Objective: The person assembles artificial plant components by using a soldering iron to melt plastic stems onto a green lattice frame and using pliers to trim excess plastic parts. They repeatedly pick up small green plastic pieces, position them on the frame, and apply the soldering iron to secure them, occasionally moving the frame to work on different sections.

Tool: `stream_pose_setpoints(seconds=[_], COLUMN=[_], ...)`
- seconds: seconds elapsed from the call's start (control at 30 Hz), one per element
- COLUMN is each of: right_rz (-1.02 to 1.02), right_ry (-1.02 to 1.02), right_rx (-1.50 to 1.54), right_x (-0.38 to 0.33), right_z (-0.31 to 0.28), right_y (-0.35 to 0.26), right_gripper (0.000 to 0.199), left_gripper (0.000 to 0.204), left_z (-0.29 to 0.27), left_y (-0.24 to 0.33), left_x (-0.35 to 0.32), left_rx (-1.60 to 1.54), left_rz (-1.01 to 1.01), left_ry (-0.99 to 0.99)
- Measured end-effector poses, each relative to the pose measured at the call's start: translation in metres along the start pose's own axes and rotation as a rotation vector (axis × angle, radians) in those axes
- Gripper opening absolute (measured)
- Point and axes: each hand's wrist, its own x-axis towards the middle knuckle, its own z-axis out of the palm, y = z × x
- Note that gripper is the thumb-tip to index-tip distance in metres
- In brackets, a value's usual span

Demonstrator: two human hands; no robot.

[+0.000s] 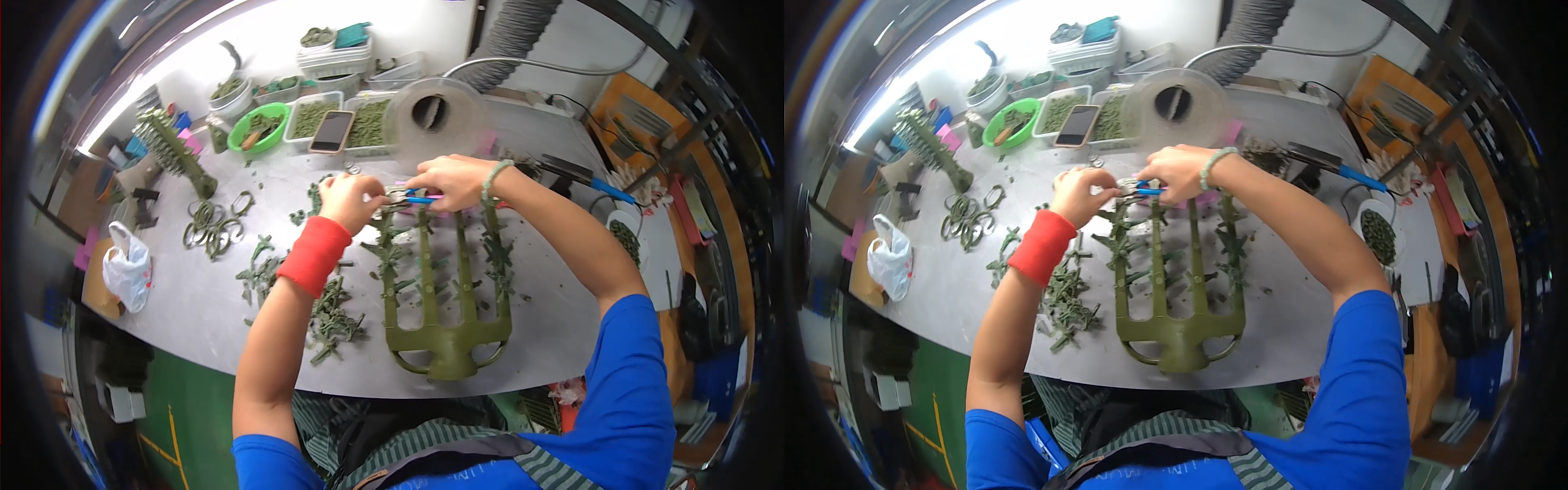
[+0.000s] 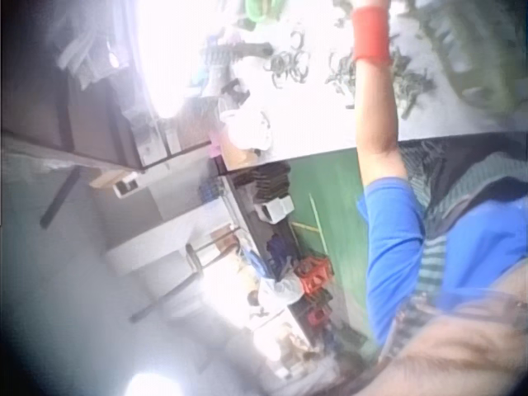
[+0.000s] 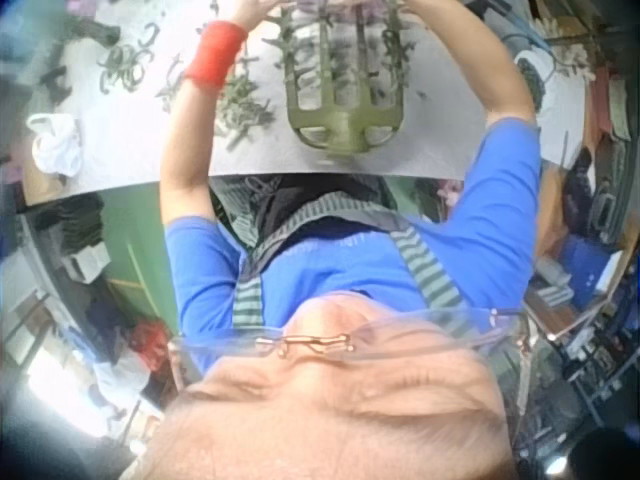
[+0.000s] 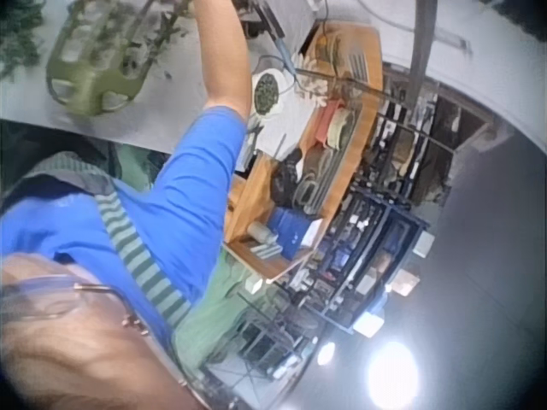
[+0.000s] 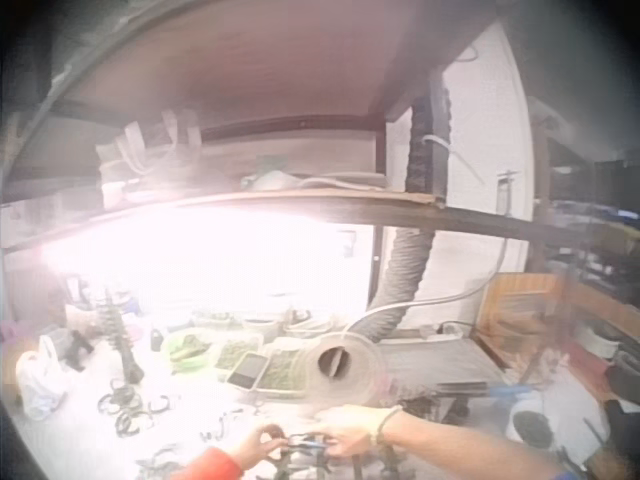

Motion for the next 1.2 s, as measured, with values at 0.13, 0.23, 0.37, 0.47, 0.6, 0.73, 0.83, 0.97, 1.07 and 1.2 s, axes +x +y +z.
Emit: stream_pose_setpoints(seconds=[0.13, 0.23, 0.37, 0.47, 0.6, 0.73, 0.83, 0.97, 1.07, 1.2], right_rz=[0.010, 0.028, 0.160, 0.455, 0.711, 0.763, 0.814, 0.717, 0.831, 0.817], right_ry=[0.044, 0.157, 0.343, 0.383, 0.195, 0.161, 0.274, 0.492, 1.058, 1.887], right_rx=[0.065, 0.082, 0.041, 0.043, 0.121, 0.230, 0.160, 0.114, 1.006, 1.856], right_x=[-0.014, -0.028, -0.084, -0.158, -0.249, -0.290, -0.298, -0.301, -0.292, -0.287], right_z=[-0.010, -0.013, -0.019, -0.002, 0.051, 0.128, 0.164, 0.170, 0.146, 0.102], right_y=[-0.011, -0.024, -0.031, -0.039, -0.045, -0.066, -0.081, -0.049, 0.024, 0.117], right_gripper=[0.054, 0.060, 0.064, 0.059, 0.057, 0.058, 0.061, 0.056, 0.040, 0.044], left_gripper=[0.014, 0.015, 0.017, 0.015, 0.018, 0.021, 0.041, 0.041, 0.036, 0.036], left_z=[-0.011, -0.020, -0.035, -0.033, -0.030, -0.008, 0.022, 0.047, 0.050, 0.031], left_y=[-0.003, -0.010, -0.044, -0.073, -0.101, -0.093, -0.076, -0.063, -0.067, -0.092], left_x=[0.001, -0.004, -0.019, -0.044, -0.074, -0.094, -0.088, -0.070, -0.062, -0.059], left_rx=[-0.217, -0.401, -0.350, -0.041, -0.131, -0.238, 0.048, 0.144, 0.026, -0.299], left_rz=[0.035, 0.036, -0.152, -0.135, -0.123, -0.231, -0.203, -0.364, -0.436, -0.438], left_ry=[0.099, 0.160, 0.048, -0.126, -0.059, -0.195, -0.088, -0.157, -0.232, -0.149])
